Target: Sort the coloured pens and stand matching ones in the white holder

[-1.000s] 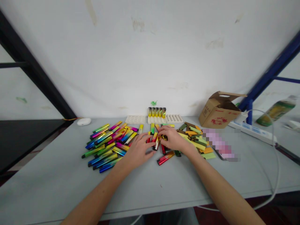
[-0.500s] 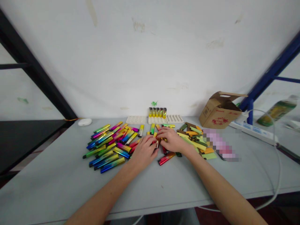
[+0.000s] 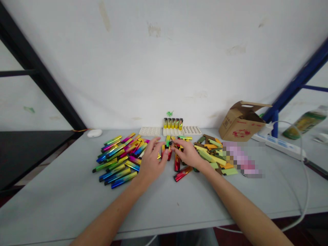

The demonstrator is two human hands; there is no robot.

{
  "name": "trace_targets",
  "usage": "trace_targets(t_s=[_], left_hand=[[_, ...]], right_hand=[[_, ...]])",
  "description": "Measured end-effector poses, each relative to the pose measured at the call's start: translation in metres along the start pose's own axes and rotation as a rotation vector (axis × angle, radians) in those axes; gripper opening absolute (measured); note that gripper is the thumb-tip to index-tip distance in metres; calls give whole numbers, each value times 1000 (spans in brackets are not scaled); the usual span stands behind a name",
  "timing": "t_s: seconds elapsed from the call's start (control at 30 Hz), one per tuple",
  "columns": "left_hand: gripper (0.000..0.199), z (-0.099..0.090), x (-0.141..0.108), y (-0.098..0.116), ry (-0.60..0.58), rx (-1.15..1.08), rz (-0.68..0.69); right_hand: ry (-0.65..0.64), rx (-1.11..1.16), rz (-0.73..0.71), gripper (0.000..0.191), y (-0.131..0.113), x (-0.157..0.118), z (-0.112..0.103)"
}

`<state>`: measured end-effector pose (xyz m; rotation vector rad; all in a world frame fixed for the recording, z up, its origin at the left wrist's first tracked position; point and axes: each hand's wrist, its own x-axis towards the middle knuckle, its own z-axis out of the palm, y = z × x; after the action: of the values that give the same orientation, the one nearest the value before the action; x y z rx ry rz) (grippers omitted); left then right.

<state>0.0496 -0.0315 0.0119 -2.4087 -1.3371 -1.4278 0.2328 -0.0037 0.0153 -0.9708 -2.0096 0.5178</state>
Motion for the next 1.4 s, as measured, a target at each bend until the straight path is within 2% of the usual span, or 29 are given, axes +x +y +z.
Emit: trace_targets(t_s=[0.13,0.27,0.43,0.57,0.63,0.73,0.8,0.93,1.07,1.23,1.33,1.4], left_hand=[[23,-6,4,-2,16,-9,-54],[21,-5,3,-5,-22,-7,-34],[19,-1,0,-6,-67,-22,-9],[19,-1,0,-5,-85,-26,-1],[20,-1,0,-5,-94,-35,-6],[21,-2,0,-4,-112,-43,-10],[21,-2,0,-4,-114,-43,-7],[19,-2,1,-5,-120,-46,-24],[25,-1,0,-5,-125,-73,-59],[48,-1,-2,-5,-26,-116,-146],[48,-2,-1,-4,-6,-105,-153],[47,-3,0,-4,-15,-95,-152]], right_hand=[[102,406,218,11,-2,2,-3],[133,615,330,9,-3,5,-4],[56,994,445,20,-6,5,-5],[-148,1230,573,31,-11,3,-16],[-229,1342,628,27,-12,2,-22],[-228,1483,647,17,-13,1,-25],[-191,1509,644,13,-12,1,-23],[-68,1364,635,13,-12,0,-18],[-148,1340,614,24,-13,-1,-17],[-204,1414,659,32,-16,2,-22],[-202,1465,690,49,-16,3,-24],[-176,1473,706,54,-15,4,-25]])
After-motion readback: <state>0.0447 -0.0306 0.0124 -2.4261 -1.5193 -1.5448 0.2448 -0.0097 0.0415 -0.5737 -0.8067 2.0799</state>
